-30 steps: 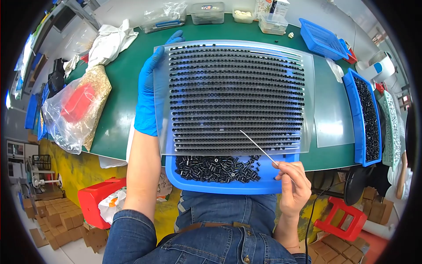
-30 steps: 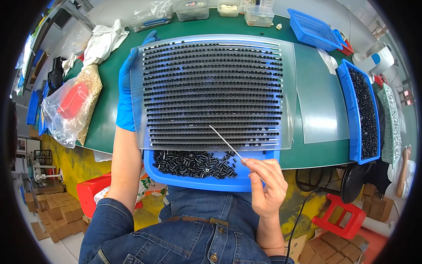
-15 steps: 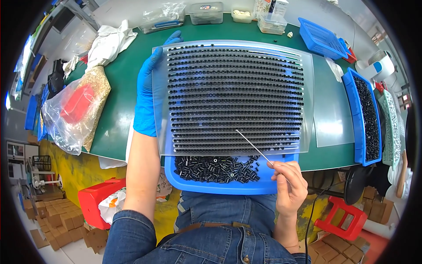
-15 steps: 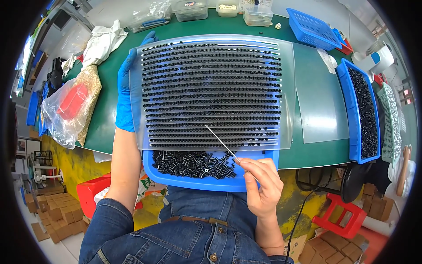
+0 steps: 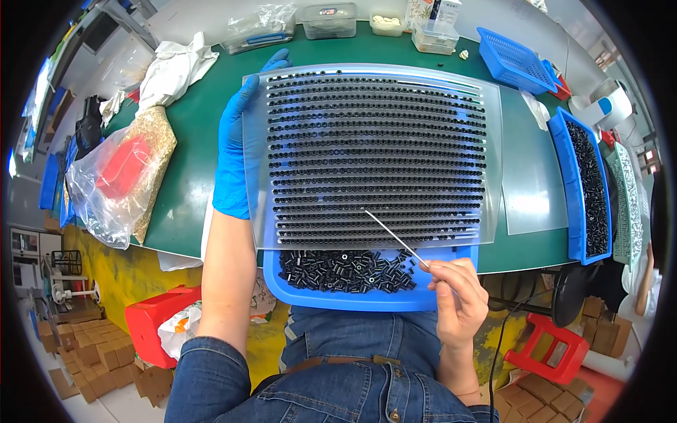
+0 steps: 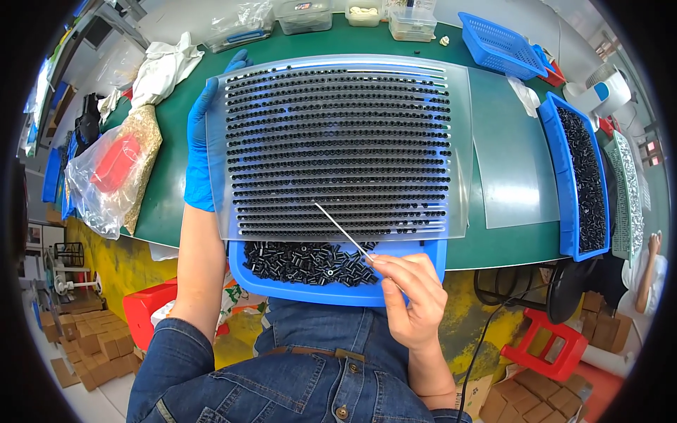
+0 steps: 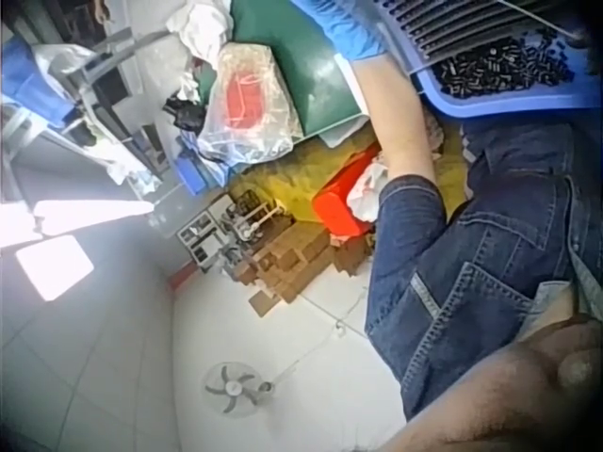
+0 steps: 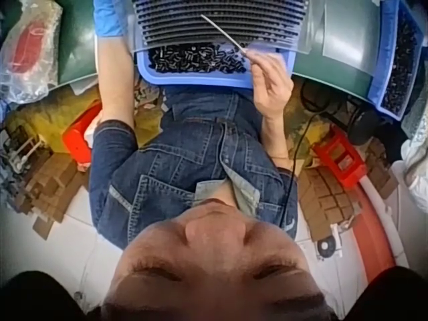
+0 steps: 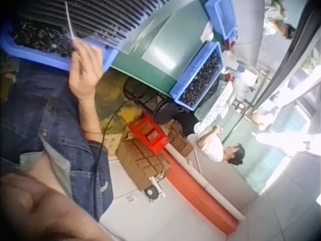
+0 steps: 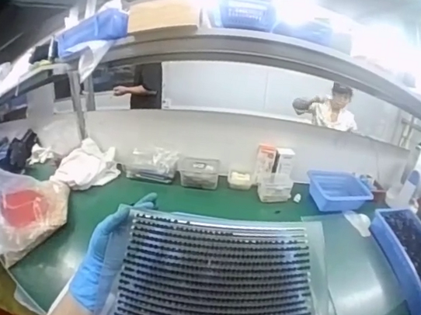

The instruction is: Arranging small black components into a grid tray using a thin metal pick tool.

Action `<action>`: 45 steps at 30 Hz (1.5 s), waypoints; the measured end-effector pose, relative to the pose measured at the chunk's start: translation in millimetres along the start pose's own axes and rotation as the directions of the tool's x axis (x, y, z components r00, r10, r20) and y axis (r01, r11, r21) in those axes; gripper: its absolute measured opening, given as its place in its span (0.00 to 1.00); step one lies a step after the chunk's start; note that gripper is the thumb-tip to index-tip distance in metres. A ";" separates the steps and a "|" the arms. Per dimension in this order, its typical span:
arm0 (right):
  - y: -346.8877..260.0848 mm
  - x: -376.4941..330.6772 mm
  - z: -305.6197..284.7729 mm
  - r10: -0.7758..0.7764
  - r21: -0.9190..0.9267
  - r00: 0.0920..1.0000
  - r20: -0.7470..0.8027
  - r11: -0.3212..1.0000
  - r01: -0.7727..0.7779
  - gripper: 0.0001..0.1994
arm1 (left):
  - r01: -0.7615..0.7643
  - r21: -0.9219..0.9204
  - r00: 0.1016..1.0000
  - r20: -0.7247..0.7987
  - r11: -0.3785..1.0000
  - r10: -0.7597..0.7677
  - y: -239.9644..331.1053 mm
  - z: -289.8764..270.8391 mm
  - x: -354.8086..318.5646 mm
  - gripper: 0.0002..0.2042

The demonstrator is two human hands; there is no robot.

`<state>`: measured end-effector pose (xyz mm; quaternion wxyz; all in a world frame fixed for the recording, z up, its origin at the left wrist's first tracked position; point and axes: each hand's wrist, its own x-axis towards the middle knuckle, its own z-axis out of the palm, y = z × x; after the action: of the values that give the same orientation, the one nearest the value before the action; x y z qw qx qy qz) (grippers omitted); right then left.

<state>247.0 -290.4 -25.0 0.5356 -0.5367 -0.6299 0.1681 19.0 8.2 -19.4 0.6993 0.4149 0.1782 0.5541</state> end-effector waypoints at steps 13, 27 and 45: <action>8.7 -11.5 -21.2 0.109 0.056 0.989 -0.104 0.993 -0.103 0.09 | 0.034 -0.007 0.999 0.013 0.999 -0.034 -2.6 1.5 0.7 0.33; 24.5 -28.6 -60.9 0.177 0.105 0.959 -0.223 0.982 -0.157 0.11 | 0.010 0.103 1.000 0.003 0.995 -0.011 -0.1 2.4 -0.7 0.37; 28.1 -25.4 -54.2 0.186 0.173 0.960 -0.211 0.973 -0.151 0.10 | 0.016 0.164 1.000 -0.019 0.986 -0.013 0.9 3.7 -2.9 0.37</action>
<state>303.5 -321.5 -39.7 0.6275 -0.5609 -0.5019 0.1995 20.1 4.2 -17.1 0.6651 0.4650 0.2323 0.5361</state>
